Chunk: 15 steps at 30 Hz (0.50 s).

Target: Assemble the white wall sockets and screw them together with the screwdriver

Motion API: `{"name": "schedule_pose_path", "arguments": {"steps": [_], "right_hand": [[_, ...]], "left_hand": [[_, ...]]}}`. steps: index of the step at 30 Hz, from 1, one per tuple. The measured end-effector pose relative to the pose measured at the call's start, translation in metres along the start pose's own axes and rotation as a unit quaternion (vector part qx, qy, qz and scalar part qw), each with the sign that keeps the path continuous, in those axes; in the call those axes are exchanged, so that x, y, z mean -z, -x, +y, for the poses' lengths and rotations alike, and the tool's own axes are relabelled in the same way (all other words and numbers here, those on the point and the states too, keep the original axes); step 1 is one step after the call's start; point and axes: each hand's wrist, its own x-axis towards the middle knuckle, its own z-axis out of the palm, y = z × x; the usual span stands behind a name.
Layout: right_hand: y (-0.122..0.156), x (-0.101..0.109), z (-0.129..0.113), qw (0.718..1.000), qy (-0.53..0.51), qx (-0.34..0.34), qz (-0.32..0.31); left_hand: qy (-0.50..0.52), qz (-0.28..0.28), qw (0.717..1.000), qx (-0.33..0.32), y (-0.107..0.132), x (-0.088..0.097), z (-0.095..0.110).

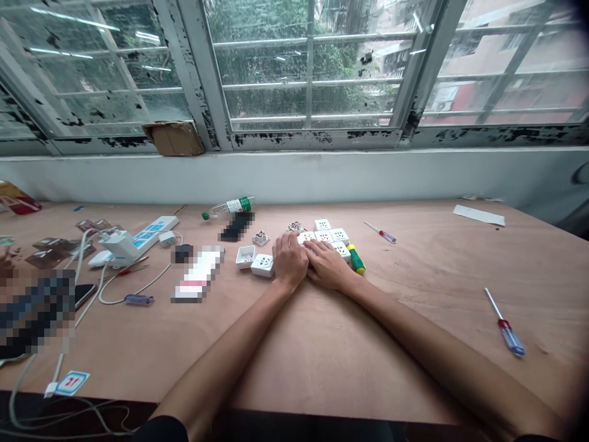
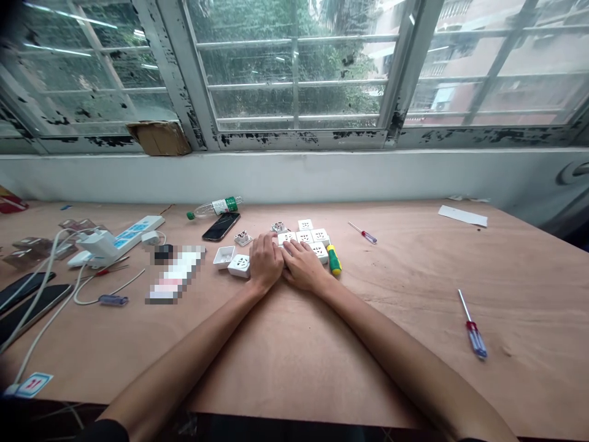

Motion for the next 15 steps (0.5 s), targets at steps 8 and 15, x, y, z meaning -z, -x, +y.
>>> {"name": "schedule_pose_path", "arguments": {"steps": [8,15], "right_hand": [[0.001,0.0,-0.002,0.999,0.006,-0.019,0.038],[0.001,0.0,-0.002,0.999,0.028,-0.026,0.03]], "left_hand": [[-0.149,-0.046,0.987,0.034,0.009,0.035,-0.016],[0.001,-0.011,0.999,0.05,-0.001,0.028,-0.022]]}}
